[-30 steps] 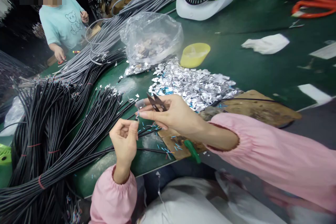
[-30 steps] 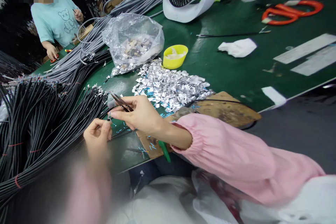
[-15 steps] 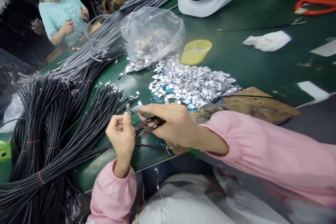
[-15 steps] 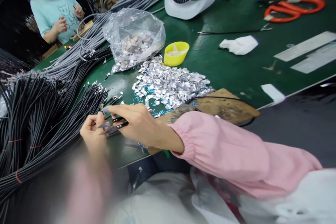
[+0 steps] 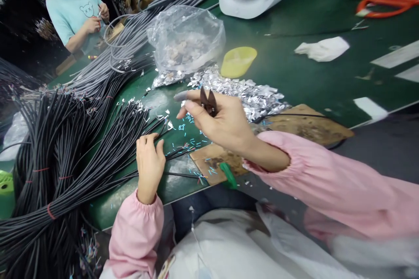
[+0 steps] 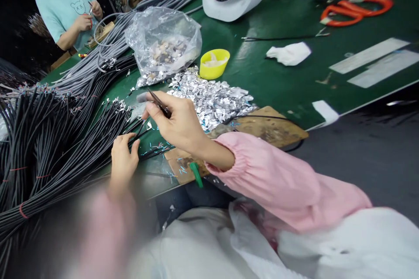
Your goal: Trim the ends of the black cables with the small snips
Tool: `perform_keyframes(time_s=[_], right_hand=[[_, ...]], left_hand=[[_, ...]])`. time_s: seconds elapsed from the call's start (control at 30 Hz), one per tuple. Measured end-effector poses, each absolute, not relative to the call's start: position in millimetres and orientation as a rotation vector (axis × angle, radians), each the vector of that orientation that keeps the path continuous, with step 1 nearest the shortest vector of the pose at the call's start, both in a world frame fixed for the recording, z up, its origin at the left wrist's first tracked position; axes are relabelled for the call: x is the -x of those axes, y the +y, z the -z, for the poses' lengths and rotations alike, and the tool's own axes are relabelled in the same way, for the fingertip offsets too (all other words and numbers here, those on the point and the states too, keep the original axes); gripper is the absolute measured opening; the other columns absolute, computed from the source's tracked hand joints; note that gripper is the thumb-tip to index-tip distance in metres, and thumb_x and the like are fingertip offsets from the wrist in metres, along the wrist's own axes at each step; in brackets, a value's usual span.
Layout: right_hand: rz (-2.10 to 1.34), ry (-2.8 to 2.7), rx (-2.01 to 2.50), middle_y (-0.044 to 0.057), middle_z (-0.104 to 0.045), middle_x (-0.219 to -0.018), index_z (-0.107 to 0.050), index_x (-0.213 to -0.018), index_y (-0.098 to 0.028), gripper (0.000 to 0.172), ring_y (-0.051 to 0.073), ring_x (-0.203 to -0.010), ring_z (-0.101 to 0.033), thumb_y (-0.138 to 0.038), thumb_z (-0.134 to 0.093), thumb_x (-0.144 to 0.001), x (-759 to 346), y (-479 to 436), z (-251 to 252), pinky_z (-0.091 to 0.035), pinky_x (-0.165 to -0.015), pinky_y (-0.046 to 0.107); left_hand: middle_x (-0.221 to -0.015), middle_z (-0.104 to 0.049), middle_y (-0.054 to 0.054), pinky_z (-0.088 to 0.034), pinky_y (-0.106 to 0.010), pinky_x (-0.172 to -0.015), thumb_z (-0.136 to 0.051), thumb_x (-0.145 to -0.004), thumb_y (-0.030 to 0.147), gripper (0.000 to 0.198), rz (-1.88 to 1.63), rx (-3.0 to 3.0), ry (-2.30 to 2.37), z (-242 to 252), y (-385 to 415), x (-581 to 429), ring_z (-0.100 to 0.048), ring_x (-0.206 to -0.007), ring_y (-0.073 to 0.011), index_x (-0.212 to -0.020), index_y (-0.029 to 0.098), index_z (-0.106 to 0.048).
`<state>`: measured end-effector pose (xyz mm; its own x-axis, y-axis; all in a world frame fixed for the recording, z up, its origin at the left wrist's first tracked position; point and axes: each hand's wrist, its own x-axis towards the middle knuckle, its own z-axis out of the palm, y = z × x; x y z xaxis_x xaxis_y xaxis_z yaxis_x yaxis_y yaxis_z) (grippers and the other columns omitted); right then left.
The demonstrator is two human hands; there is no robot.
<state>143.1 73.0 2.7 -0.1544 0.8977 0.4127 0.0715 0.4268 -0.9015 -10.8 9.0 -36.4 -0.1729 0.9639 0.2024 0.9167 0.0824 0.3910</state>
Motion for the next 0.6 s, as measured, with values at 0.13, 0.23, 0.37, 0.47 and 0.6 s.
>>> perform_keyframes(time_s=[0.13, 0.23, 0.37, 0.47, 0.6], right_hand=[[-0.911, -1.609, 0.843, -0.001, -0.062, -0.060, -0.067, -0.093, -0.015, 0.021, 0.007, -0.041, -0.038, -0.019, -0.048, -0.084, -144, 73, -4, -0.032, -0.042, 0.022], [-0.900, -1.630, 0.820, -0.001, -0.061, -0.060, -0.066, -0.093, -0.013, 0.022, 0.006, -0.041, -0.037, -0.018, -0.047, -0.084, -145, 73, -4, -0.031, -0.042, 0.022], [-0.917, -1.659, 0.786, -0.002, -0.061, -0.059, -0.066, -0.094, -0.012, 0.023, 0.006, -0.042, -0.037, -0.019, -0.046, -0.085, -145, 72, -4, -0.032, -0.043, 0.022], [-0.942, -1.677, 0.778, -0.001, -0.061, -0.060, -0.066, -0.096, -0.013, 0.024, 0.006, -0.043, -0.039, -0.021, -0.046, -0.086, -145, 71, -3, -0.033, -0.044, 0.022], [-0.934, -1.688, 0.811, 0.000, -0.063, -0.061, -0.066, -0.097, -0.014, 0.025, 0.008, -0.046, -0.044, -0.022, -0.045, -0.086, -145, 71, -3, -0.036, -0.046, 0.022]], left_hand=[[-0.080, -0.067, -0.007, -0.046, -0.030, -0.074, -0.042, -0.089, 0.017, 0.020, -0.499, -1.845, 2.156, 36, 12, 13, -0.063, -0.076, -0.0190, -0.092, 0.016, -0.061], [-0.061, -0.062, 0.000, -0.045, -0.026, -0.065, -0.048, -0.087, 0.022, 0.013, -0.377, -1.739, 2.061, 35, 14, 12, -0.062, -0.061, -0.0161, -0.088, 0.019, -0.061], [-0.069, -0.062, 0.000, -0.045, -0.028, -0.067, -0.064, -0.077, 0.024, 0.029, -0.283, -1.844, 2.092, 33, 18, 6, -0.063, -0.070, -0.0192, -0.104, 0.019, -0.056], [-0.089, -0.061, -0.008, -0.045, -0.031, -0.067, -0.064, -0.077, 0.025, 0.042, -0.284, -1.961, 2.209, 35, 29, 1, -0.062, -0.080, -0.0234, -0.115, 0.018, -0.049], [-0.090, -0.057, -0.010, -0.045, -0.034, -0.074, -0.058, -0.079, 0.013, 0.011, -0.526, -1.963, 2.113, 44, 48, 2, -0.058, -0.087, -0.0241, -0.090, 0.015, -0.058]])
